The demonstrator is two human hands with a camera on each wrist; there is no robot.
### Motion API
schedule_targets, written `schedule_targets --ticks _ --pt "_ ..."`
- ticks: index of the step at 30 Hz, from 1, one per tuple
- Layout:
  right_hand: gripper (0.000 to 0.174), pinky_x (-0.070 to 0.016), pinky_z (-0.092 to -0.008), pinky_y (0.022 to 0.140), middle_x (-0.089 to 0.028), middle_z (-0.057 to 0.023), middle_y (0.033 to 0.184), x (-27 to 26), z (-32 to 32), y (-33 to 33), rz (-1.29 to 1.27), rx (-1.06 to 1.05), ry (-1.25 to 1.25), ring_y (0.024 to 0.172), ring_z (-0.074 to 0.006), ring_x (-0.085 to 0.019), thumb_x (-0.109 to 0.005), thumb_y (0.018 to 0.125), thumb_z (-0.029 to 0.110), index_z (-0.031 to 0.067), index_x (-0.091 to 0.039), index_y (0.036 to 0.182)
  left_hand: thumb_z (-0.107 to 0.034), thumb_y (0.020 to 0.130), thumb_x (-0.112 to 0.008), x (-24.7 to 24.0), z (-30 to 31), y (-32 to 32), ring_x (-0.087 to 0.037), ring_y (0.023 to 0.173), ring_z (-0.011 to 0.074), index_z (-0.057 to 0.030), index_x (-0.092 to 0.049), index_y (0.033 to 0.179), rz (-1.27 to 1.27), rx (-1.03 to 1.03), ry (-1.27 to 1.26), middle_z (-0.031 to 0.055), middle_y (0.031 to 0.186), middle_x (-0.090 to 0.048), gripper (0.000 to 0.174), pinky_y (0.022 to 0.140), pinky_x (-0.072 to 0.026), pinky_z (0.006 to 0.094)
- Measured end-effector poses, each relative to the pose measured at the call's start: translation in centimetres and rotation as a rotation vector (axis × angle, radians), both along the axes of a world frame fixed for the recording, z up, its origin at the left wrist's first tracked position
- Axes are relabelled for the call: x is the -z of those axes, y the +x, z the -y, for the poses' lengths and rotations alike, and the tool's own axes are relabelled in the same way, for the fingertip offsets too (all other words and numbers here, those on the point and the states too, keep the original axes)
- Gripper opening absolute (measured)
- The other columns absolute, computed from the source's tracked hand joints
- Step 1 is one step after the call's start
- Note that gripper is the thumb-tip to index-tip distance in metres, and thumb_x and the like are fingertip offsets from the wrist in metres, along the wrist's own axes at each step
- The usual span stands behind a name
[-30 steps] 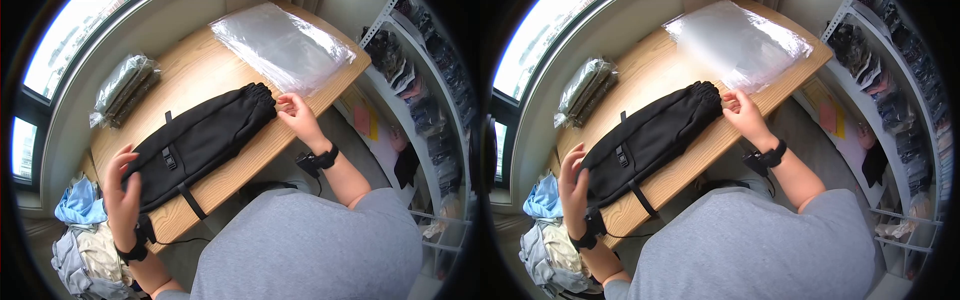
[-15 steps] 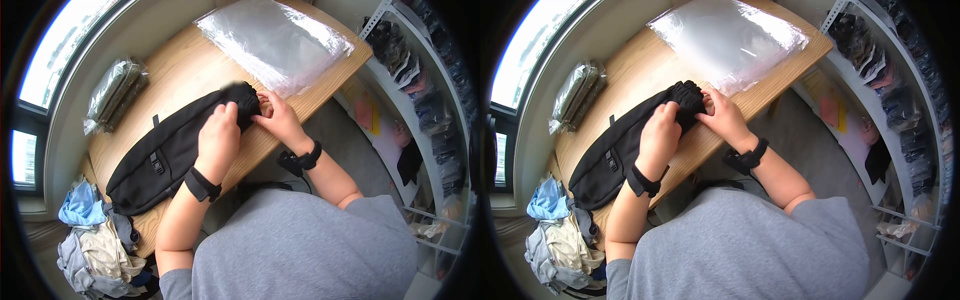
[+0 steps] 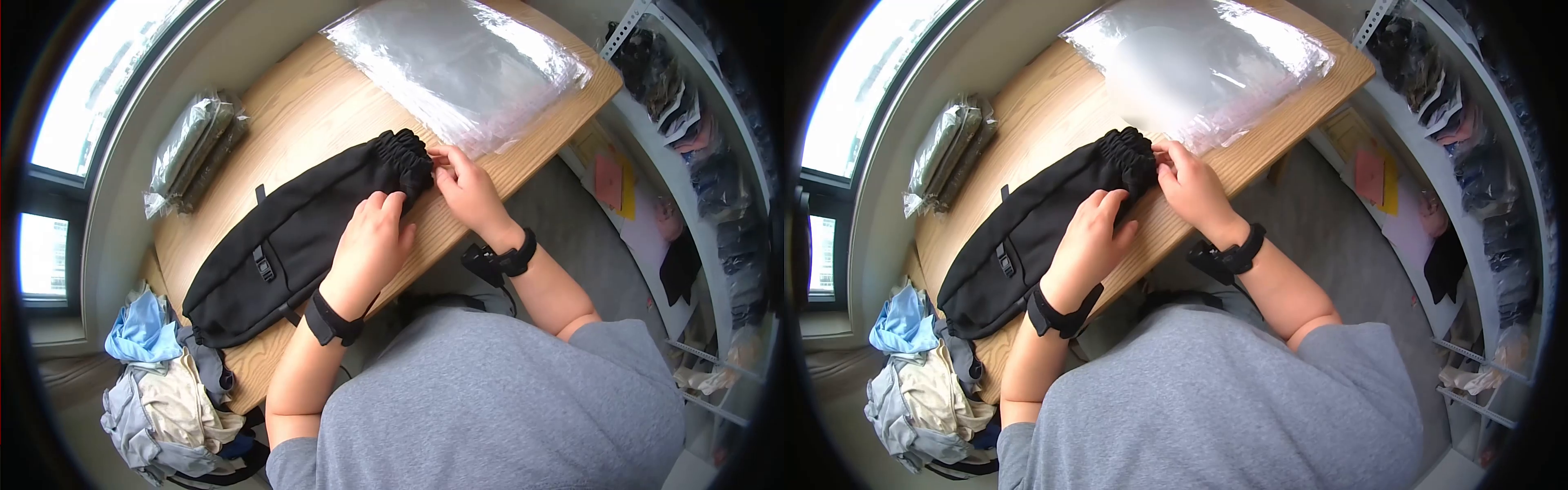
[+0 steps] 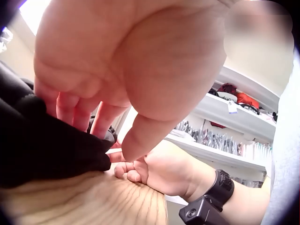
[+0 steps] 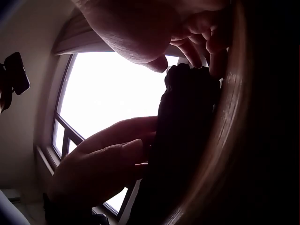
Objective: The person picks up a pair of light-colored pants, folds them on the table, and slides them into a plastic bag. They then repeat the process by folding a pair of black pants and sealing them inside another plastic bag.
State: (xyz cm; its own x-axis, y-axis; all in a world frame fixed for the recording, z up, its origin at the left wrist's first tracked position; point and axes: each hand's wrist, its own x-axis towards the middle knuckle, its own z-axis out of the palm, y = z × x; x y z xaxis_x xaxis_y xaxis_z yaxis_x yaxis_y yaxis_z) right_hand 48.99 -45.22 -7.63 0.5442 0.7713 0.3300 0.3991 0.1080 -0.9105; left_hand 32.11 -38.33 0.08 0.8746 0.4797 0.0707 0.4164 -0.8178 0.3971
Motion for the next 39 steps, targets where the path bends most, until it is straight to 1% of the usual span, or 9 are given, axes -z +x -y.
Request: schedule_targets --ticks 3,6,9,12,18,26,31,36,39 --pt "0.041 -0.0499 -0.0299 0.078 -0.063 -0.0124 0.099 -1.1 -0.3 -0.1 -0.117 -0.043 -0.063 0.087 -0.0177 -0.061 -0.062 0.092 0.028 0.0000 -0.052 0.119 -0.012 0.078 -0.068 -0.6 -0.2 -0.7 -0.055 0.103 0.0330 0.0023 -0.054 0.118 0.022 0.063 -0.009 0.0182 0.108 -0.057 0.045 0.090 -0.0462 0.0392" --pt "0.075 -0.0493 -0.0376 0.084 -0.062 -0.0268 0.108 -2.4 -1.3 -0.6 -0.089 0.020 -0.215 0.101 -0.0341 -0.062 -0.067 0.082 0.049 -0.0066 -0.042 0.125 -0.012 0.077 -0.068 -0.7 -0.1 -1.2 -0.055 0.103 0.0332 0.0036 -0.053 0.121 -0.019 0.139 -0.008 0.0179 0.109 -0.057 0.048 0.091 -0.0452 0.0390" --pt "0.079 -0.0482 -0.0368 0.086 -0.062 -0.0264 0.111 -2.4 -2.5 -0.5 0.149 0.117 -0.353 0.104 -0.0328 -0.062 -0.075 0.074 0.047 -0.0074 -0.047 0.123 -0.012 0.079 -0.067 -0.8 0.1 -2.5 -0.055 0.107 0.0337 0.0025 -0.052 0.123 0.057 0.172 -0.051 0.0177 0.116 -0.056 0.049 0.094 -0.0449 0.0394" --pt "0.059 -0.0509 -0.0312 0.073 -0.068 -0.0153 0.092 -3.2 -2.8 1.0 -0.141 -0.169 -0.449 0.083 -0.0189 -0.064 -0.079 0.072 0.037 -0.0063 -0.060 0.106 -0.011 0.081 -0.065 -2.0 0.0 -5.0 -0.054 0.111 0.0340 -0.0001 -0.056 0.120 0.171 0.137 -0.099 0.0175 0.120 -0.056 0.041 0.095 -0.0443 0.0384" --pt "0.049 -0.0494 -0.0298 0.075 -0.064 -0.0122 0.091 -3.2 -1.8 -0.7 0.002 -0.056 -0.383 0.083 -0.0156 -0.060 -0.079 0.074 0.026 -0.0046 -0.055 0.104 -0.014 0.085 -0.062 -1.6 -2.8 -17.6 -0.052 0.114 0.0351 -0.0027 -0.058 0.115 0.200 -0.548 0.147 0.0185 0.121 -0.056 0.033 0.099 -0.0406 0.0415" --pt "0.059 -0.0486 -0.0267 0.085 -0.058 -0.0115 0.108 -5.4 -2.0 -0.9 -0.445 -0.112 -0.105 0.097 -0.0152 -0.058 -0.071 0.079 0.004 -0.0029 -0.038 0.127 -0.033 0.089 -0.060 1.2 -7.4 -36.4 -0.056 0.105 0.0394 0.0018 -0.057 0.117 0.018 -1.211 0.197 0.0247 0.109 -0.061 0.045 0.092 -0.0435 0.0415" --pt "0.059 -0.0464 -0.0271 0.087 -0.059 -0.0100 0.110 -4.1 -2.8 -0.1 -0.350 -0.066 -0.053 0.099 -0.0145 -0.057 -0.073 0.082 0.014 -0.0009 -0.040 0.129 -0.047 0.083 -0.065 0.9 -10.3 -36.0 -0.064 0.084 0.0297 0.0067 -0.059 0.113 0.080 -1.256 -0.230 0.0177 0.089 -0.066 0.062 0.075 -0.0485 0.0364" --pt "0.056 -0.0456 -0.0300 0.089 -0.059 -0.0105 0.110 -1.7 -2.6 -0.1 -0.217 0.014 -0.106 0.099 -0.0170 -0.056 -0.072 0.084 0.022 -0.0008 -0.044 0.128 -0.046 0.076 -0.072 0.9 -12.4 -35.1 -0.054 0.060 0.0128 -0.0001 -0.063 0.099 0.003 -1.314 -0.430 0.0030 0.074 -0.060 0.052 0.053 -0.0420 0.0292" --pt "0.055 -0.0465 -0.0293 0.088 -0.061 -0.0111 0.108 -2.0 -2.3 -0.7 -0.167 0.010 -0.079 0.099 -0.0165 -0.057 -0.072 0.084 0.019 -0.0021 -0.045 0.127 -0.031 0.078 -0.071 2.0 -12.6 -36.4 -0.059 0.064 0.0134 -0.0059 -0.063 0.099 0.551 -1.201 -0.764 0.0014 0.080 -0.064 0.033 0.054 -0.0442 0.0264"
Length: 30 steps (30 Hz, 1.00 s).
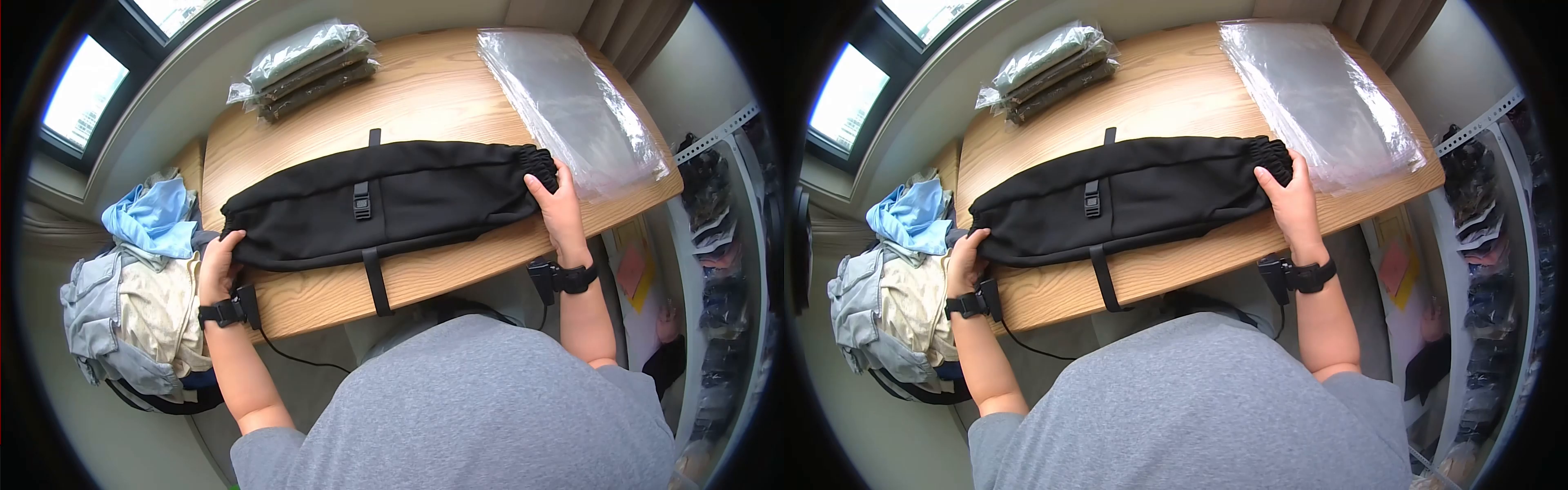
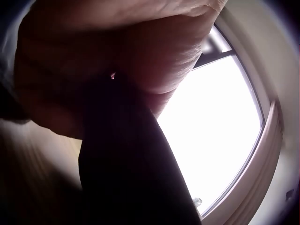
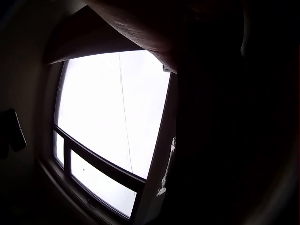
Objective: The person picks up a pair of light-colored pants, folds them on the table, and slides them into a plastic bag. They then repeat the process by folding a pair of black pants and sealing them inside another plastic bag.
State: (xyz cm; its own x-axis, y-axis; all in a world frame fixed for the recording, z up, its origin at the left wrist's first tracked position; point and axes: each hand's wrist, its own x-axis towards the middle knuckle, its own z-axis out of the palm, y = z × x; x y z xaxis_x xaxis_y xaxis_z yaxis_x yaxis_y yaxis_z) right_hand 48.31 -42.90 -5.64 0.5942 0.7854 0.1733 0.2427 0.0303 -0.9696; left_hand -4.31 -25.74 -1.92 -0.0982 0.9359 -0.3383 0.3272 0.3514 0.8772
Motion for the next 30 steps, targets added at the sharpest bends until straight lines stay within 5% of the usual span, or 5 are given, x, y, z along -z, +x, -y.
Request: schedule_targets --ticks 7,11,18,23,30 --pt "0.060 -0.0455 -0.0292 0.092 -0.059 -0.0148 0.115 -1.9 -1.0 -2.5 -0.187 -0.138 0.043 0.105 -0.0195 -0.058 -0.073 0.083 0.016 -0.0042 -0.042 0.130 -0.016 0.085 -0.063 -4.6 5.1 -0.8 -0.063 0.103 0.0265 0.0009 -0.057 0.118 0.803 -0.168 0.113 0.0126 0.115 -0.064 0.037 0.093 -0.0505 0.0423" --pt "0.068 -0.0278 -0.0447 0.109 -0.038 -0.0253 0.139 -3.9 -0.7 -6.2 0.789 0.093 -0.045 0.131 -0.0380 -0.034 -0.068 0.082 0.030 0.0014 -0.039 0.136 -0.018 0.087 -0.062 -5.0 6.6 -2.5 -0.061 0.106 0.0263 -0.0006 -0.056 0.120 0.833 -0.179 0.134 0.0117 0.119 -0.062 0.038 0.095 -0.0489 0.0426" --pt "0.054 -0.0260 -0.0515 0.109 -0.042 -0.0133 0.143 -3.4 -2.1 -17.7 1.038 -0.693 0.178 0.136 -0.0292 -0.035 -0.053 0.091 0.043 0.0187 -0.045 0.139 -0.020 0.094 -0.055 -12.3 8.7 5.0 -0.062 0.107 0.0229 0.0003 -0.057 0.119 0.943 0.040 0.355 0.0102 0.117 -0.064 0.032 0.096 -0.0483 0.0378" --pt "0.056 -0.0258 -0.0499 0.110 -0.042 -0.0147 0.143 -0.6 -2.1 -19.2 1.063 -0.839 0.144 0.135 -0.0282 -0.036 -0.053 0.089 0.048 0.0158 -0.049 0.135 -0.015 0.091 -0.060 -14.1 9.4 15.5 -0.066 0.094 0.0203 0.0018 -0.062 0.110 0.728 0.144 0.504 0.0109 0.105 -0.068 0.026 0.085 -0.0526 0.0311" --pt "0.056 -0.0314 -0.0451 0.107 -0.046 -0.0276 0.129 -3.2 -1.8 -6.9 0.657 -0.002 0.109 0.123 -0.0422 -0.040 -0.064 0.082 0.018 -0.0010 -0.044 0.131 -0.015 0.088 -0.065 -12.5 9.8 24.4 -0.060 0.079 0.0090 0.0039 -0.061 0.108 0.443 0.418 0.431 0.0043 0.093 -0.065 0.028 0.072 -0.0486 0.0230"
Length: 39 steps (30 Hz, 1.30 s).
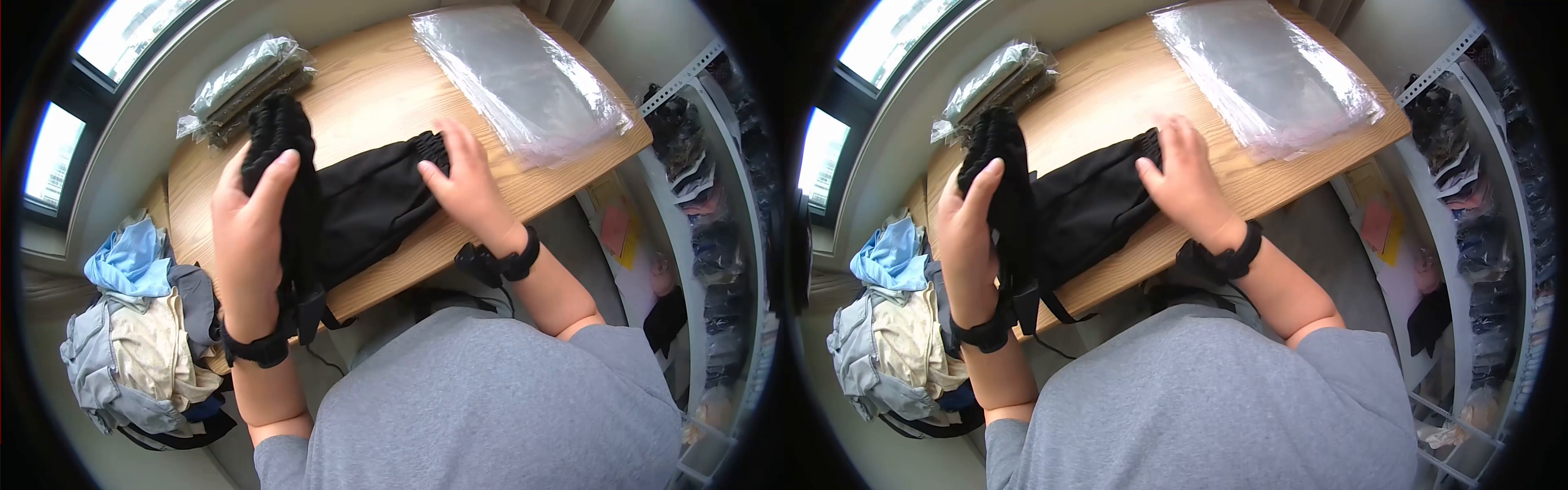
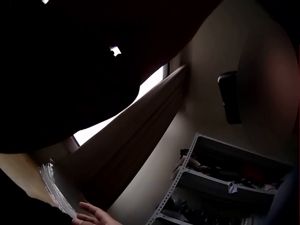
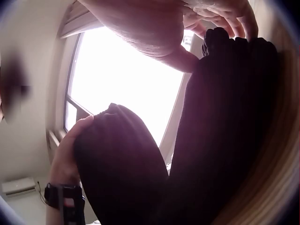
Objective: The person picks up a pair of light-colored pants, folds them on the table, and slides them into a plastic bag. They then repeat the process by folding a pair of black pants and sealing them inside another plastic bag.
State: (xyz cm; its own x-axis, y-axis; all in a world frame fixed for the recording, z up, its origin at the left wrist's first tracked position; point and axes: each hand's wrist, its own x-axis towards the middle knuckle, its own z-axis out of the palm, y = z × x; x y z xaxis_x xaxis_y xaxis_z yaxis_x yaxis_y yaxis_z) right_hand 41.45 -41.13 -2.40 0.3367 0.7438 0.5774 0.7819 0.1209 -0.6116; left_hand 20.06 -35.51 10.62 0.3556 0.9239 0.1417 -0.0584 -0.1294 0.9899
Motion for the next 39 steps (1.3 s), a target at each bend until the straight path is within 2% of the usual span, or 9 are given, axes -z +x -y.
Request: schedule_targets --ticks 3,6,11,15,18,22,25,30,39 --pt "0.061 -0.0377 -0.0380 0.104 -0.049 -0.0231 0.129 4.8 -0.8 3.9 -0.671 -0.177 -0.207 0.123 -0.0307 -0.047 -0.065 0.085 0.014 -0.0031 -0.037 0.136 -0.015 0.084 -0.067 2.3 -0.2 4.2 -0.063 0.083 0.0136 0.0062 -0.060 0.109 -0.160 0.006 0.251 0.0102 0.093 -0.068 0.033 0.077 -0.0494 0.0271" --pt "0.053 -0.0412 -0.0317 0.100 -0.051 -0.0179 0.128 3.6 0.1 2.7 -0.923 -0.372 -0.175 0.119 -0.0204 -0.050 -0.059 0.091 0.012 -0.0037 -0.037 0.136 -0.023 0.080 -0.069 5.9 -0.1 8.9 -0.062 0.090 0.0386 0.0105 -0.053 0.113 -0.454 -0.083 0.528 0.0279 0.095 -0.063 0.049 0.079 -0.0499 0.0402" --pt "0.039 -0.0403 -0.0283 0.100 -0.053 -0.0138 0.126 2.8 0.5 2.4 -1.245 -0.376 -0.122 0.116 -0.0156 -0.050 -0.042 0.101 0.017 -0.0026 -0.041 0.134 -0.028 0.078 -0.071 10.0 3.0 10.4 -0.055 0.106 0.0387 0.0170 -0.027 0.136 -0.878 0.174 0.610 0.0288 0.114 -0.053 0.085 0.092 -0.0453 0.0396" --pt "0.052 -0.0334 -0.0295 0.105 -0.052 -0.0119 0.128 3.1 0.7 3.5 -1.318 -0.430 -0.134 0.121 -0.0154 -0.045 -0.042 0.101 0.036 -0.0032 -0.041 0.135 -0.026 0.079 -0.071 8.4 3.2 9.0 -0.050 0.114 0.0373 0.0119 -0.032 0.137 -0.832 0.278 0.503 0.0256 0.123 -0.050 0.079 0.097 -0.0424 0.0379" --pt "0.083 -0.0321 -0.0297 0.105 -0.045 -0.0186 0.133 0.5 0.4 2.6 -1.154 -0.319 -0.228 0.123 -0.0212 -0.044 -0.062 0.088 0.049 -0.0072 -0.031 0.139 -0.024 0.080 -0.071 7.2 3.7 6.9 -0.045 0.121 0.0375 0.0032 -0.044 0.134 -0.764 0.302 0.633 0.0228 0.129 -0.047 0.066 0.101 -0.0386 0.0401" --pt "0.084 -0.0347 -0.0332 0.104 -0.045 -0.0214 0.131 -1.0 0.2 2.4 -1.088 -0.284 -0.326 0.124 -0.0227 -0.042 -0.070 0.085 0.037 -0.0081 -0.026 0.141 -0.020 0.077 -0.072 5.5 4.9 1.3 -0.036 0.131 0.0380 -0.0092 -0.055 0.128 -1.010 0.151 0.762 0.0205 0.137 -0.043 0.055 0.107 -0.0301 0.0461" --pt "0.083 -0.0351 -0.0350 0.104 -0.045 -0.0234 0.131 0.1 -0.3 4.9 -1.010 -0.375 -0.410 0.123 -0.0241 -0.044 -0.070 0.085 0.034 -0.0067 -0.026 0.142 -0.008 0.070 -0.076 6.6 4.7 -4.0 -0.045 0.120 0.0366 -0.0041 -0.058 0.118 -0.933 0.010 0.686 0.0197 0.126 -0.047 0.051 0.099 -0.0395 0.0430" --pt "0.065 -0.0361 -0.0377 0.104 -0.050 -0.0218 0.132 -9.6 -1.8 4.9 -0.228 -0.368 -0.391 0.126 -0.0312 -0.045 -0.066 0.084 0.035 -0.0008 -0.044 0.134 0.001 0.067 -0.074 9.1 5.8 -9.6 -0.051 0.108 0.0305 -0.0043 -0.057 0.117 -0.791 -0.038 0.418 0.0157 0.116 -0.049 0.053 0.092 -0.0443 0.0372" --pt "0.061 -0.0469 -0.0421 0.091 -0.064 -0.0254 0.110 -9.2 -15.4 -12.6 0.395 -0.555 -0.817 0.104 -0.0389 -0.060 -0.057 0.085 0.047 -0.0068 -0.060 0.114 0.008 0.069 -0.061 12.6 5.7 -9.0 -0.054 0.092 0.0310 -0.0050 -0.060 0.103 -0.716 -0.143 0.580 0.0125 0.098 -0.053 0.036 0.078 -0.0462 0.0386"
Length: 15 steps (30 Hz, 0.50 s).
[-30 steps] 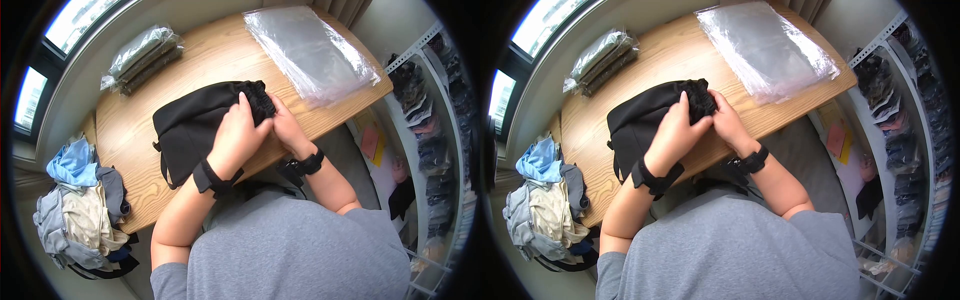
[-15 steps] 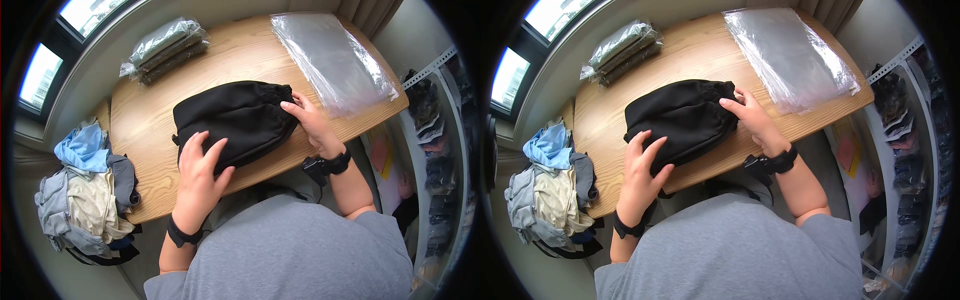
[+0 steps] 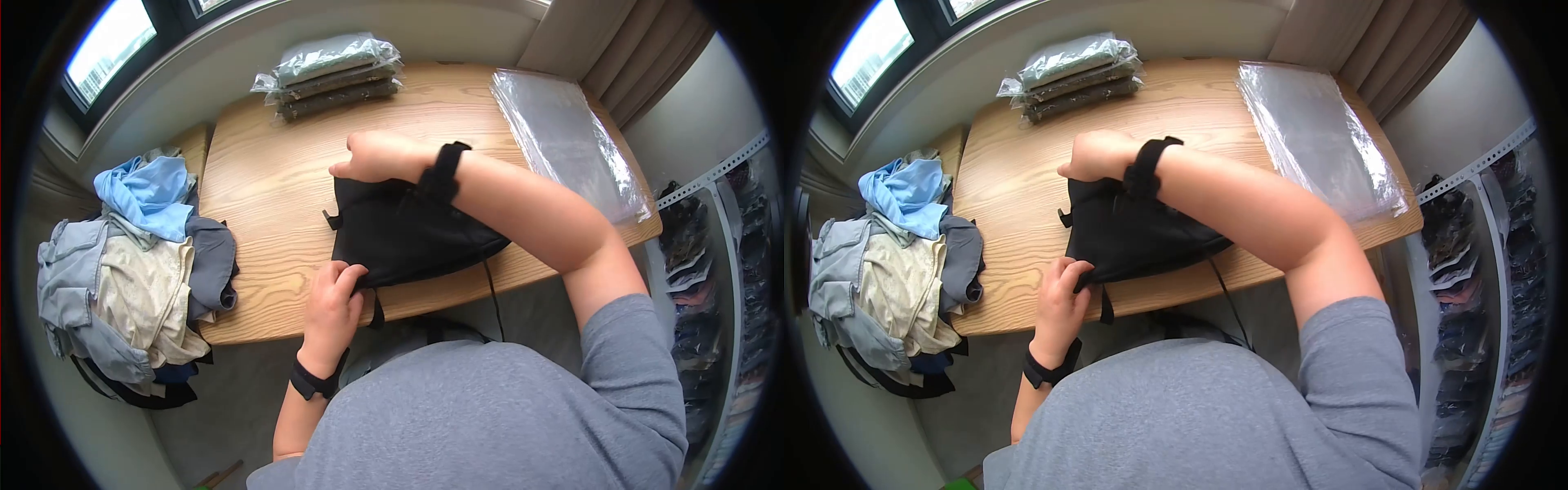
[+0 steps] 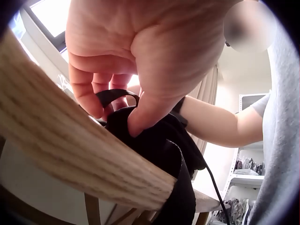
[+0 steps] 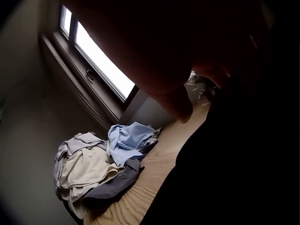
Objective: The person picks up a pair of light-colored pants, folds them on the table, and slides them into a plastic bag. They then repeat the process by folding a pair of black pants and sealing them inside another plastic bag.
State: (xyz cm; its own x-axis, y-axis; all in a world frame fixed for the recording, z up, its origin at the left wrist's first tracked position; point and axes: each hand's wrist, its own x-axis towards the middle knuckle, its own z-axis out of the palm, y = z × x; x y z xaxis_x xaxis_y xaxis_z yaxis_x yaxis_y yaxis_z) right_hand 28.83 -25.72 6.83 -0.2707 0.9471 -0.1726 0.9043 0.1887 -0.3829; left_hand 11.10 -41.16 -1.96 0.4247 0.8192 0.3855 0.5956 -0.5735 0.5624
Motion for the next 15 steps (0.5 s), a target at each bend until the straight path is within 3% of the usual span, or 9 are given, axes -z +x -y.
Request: schedule_targets --ticks 1,4,9,12,15 --pt "0.056 -0.0489 -0.0433 0.086 -0.065 -0.0256 0.103 0.9 -0.7 -1.2 0.020 0.015 -0.028 0.097 -0.0397 -0.062 -0.061 0.084 0.045 -0.0066 -0.064 0.105 0.008 0.069 -0.059 -0.4 0.1 0.2 -0.054 0.090 0.0304 -0.0047 -0.061 0.099 0.006 -0.013 0.024 0.0116 0.093 -0.053 0.032 0.077 -0.0463 0.0391" --pt "0.050 -0.0502 -0.0439 0.082 -0.067 -0.0251 0.096 3.4 -2.2 -2.6 0.143 -0.069 -0.067 0.092 -0.0392 -0.064 -0.064 0.082 0.041 -0.0060 -0.067 0.099 0.008 0.070 -0.058 -0.2 0.1 -0.1 -0.055 0.087 0.0299 -0.0041 -0.062 0.097 0.018 0.011 0.058 0.0111 0.090 -0.054 0.030 0.074 -0.0469 0.0385" --pt "0.039 -0.0499 -0.0403 0.082 -0.067 -0.0219 0.096 5.9 -3.3 -2.2 -0.097 0.092 0.024 0.091 -0.0346 -0.064 -0.064 0.085 0.033 -0.0021 -0.066 0.103 0.009 0.067 -0.056 0.5 -1.6 -1.3 -0.057 0.086 0.0306 -0.0034 -0.061 0.096 -0.017 0.149 0.059 0.0126 0.091 -0.056 0.032 0.071 -0.0476 0.0371" --pt "0.038 -0.0502 -0.0385 0.081 -0.068 -0.0200 0.096 4.1 -2.2 -0.6 -0.236 0.093 0.173 0.091 -0.0313 -0.065 -0.064 0.085 0.032 -0.0002 -0.066 0.105 0.007 0.070 -0.060 -0.7 -1.5 -1.2 -0.057 0.086 0.0304 -0.0038 -0.060 0.098 -0.128 0.174 0.001 0.0126 0.089 -0.056 0.030 0.072 -0.0482 0.0369" --pt "0.033 -0.0486 -0.0314 0.084 -0.067 -0.0116 0.100 -2.7 3.9 4.1 -0.497 0.069 0.144 0.095 -0.0219 -0.063 -0.062 0.089 0.030 0.0009 -0.062 0.107 0.002 0.074 -0.065 -3.5 -1.2 -2.0 -0.058 0.090 0.0299 -0.0036 -0.060 0.102 -0.127 0.286 -0.189 0.0126 0.093 -0.059 0.029 0.077 -0.0481 0.0367"
